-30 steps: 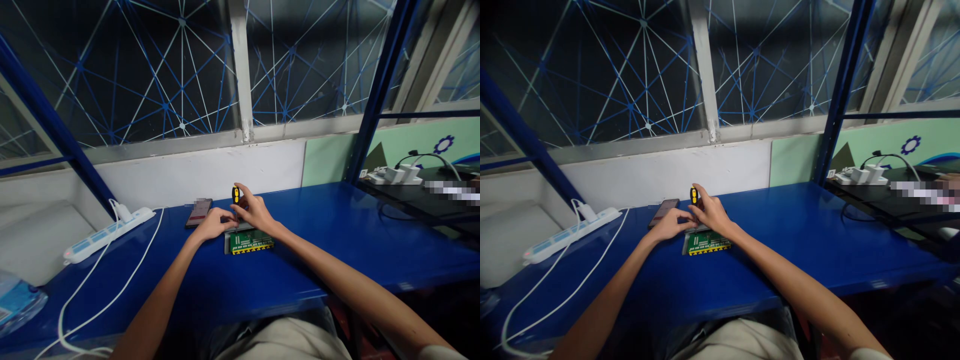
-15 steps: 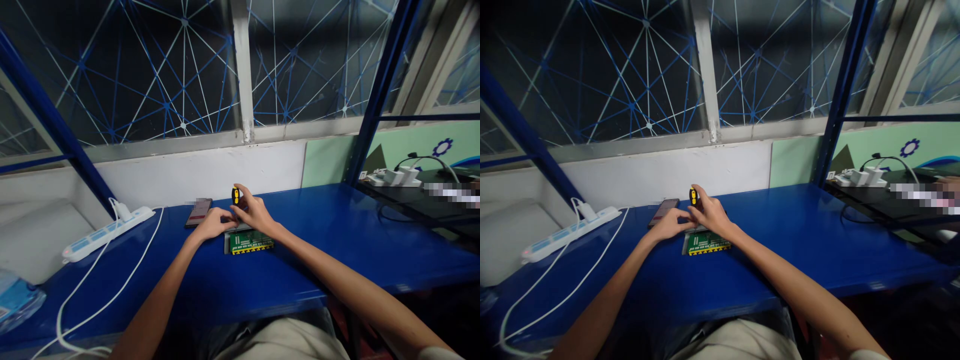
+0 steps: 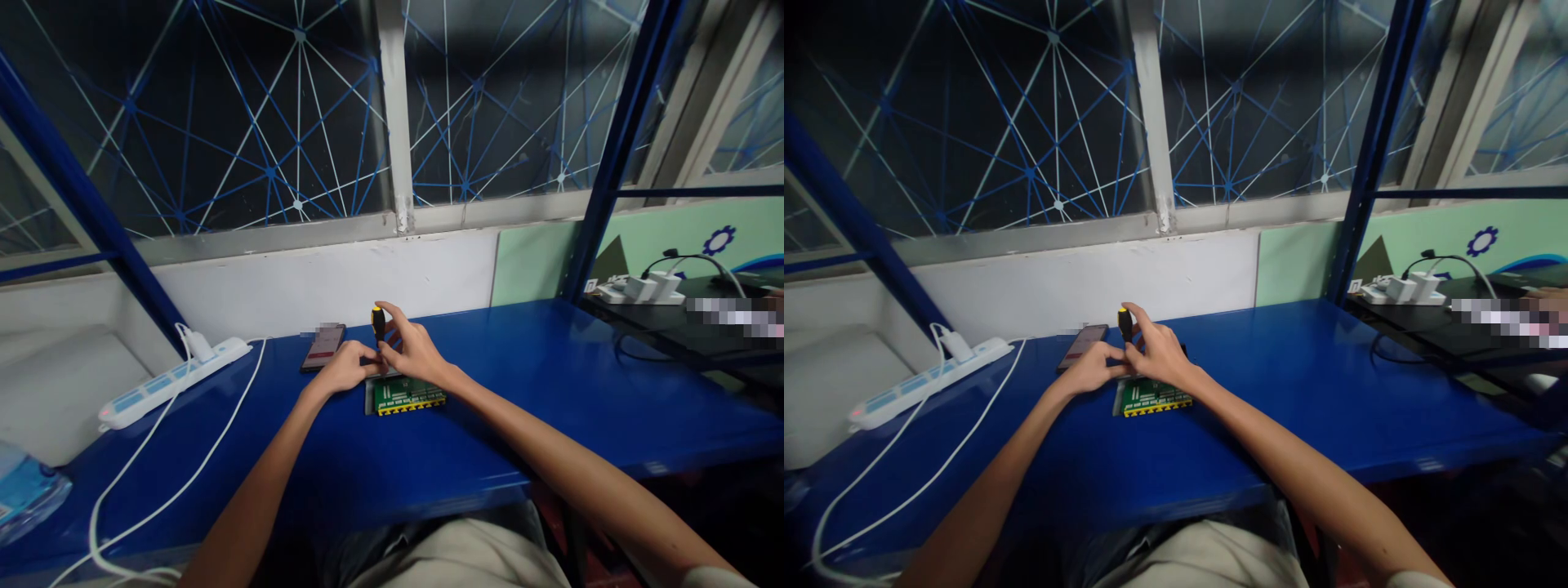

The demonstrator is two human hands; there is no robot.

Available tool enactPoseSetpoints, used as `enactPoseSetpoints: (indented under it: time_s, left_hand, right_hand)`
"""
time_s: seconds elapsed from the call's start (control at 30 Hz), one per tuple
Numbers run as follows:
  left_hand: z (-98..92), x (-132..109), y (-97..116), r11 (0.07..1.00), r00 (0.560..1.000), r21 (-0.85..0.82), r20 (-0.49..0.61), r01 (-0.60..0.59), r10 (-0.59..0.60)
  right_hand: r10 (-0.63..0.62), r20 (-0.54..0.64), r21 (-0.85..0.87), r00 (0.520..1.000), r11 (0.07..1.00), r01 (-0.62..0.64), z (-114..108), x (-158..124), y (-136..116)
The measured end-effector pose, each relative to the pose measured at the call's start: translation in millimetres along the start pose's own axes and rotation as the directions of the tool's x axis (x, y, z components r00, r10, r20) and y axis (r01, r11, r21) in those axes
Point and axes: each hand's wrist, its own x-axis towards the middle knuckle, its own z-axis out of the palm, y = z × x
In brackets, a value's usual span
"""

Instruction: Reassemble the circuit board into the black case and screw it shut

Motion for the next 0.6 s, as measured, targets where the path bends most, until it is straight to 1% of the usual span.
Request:
enactPoseSetpoints:
  time_s: [0.2, 0.33, 0.43, 0.6]
  left_hand:
    - [-1.3, -1.0, 0.2, 1.0, 0.999, 0.009, 0.029, -0.012, 0.012]
    - [-0.8, -1.8, 0.2, 0.997, 1.0, 0.08, -0.016, 0.004, -0.003]
    - [0.3, -1.9, 1.6, 0.995, 0.999, 0.096, -0.05, 0.012, -0.007]
    - [0.9, -1.5, 2.1, 0.996, 0.999, 0.086, -0.04, -0.001, 0.004]
  right_hand:
    - [0.04, 0.004, -0.011, 0.999, 0.999, -0.04, -0.5, 0.3, -2.4]
    - [0.042, -0.013, -0.028, 0.999, 0.999, -0.042, 0.1, -0.6, -1.7]
    - [0.045, -0.025, -0.047, 0.999, 0.998, -0.046, -0.1, -1.2, -1.9]
    - [0.04, -0.04, -0.052, 0.998, 0.998, -0.042, -0.6, -2.1, -3.6]
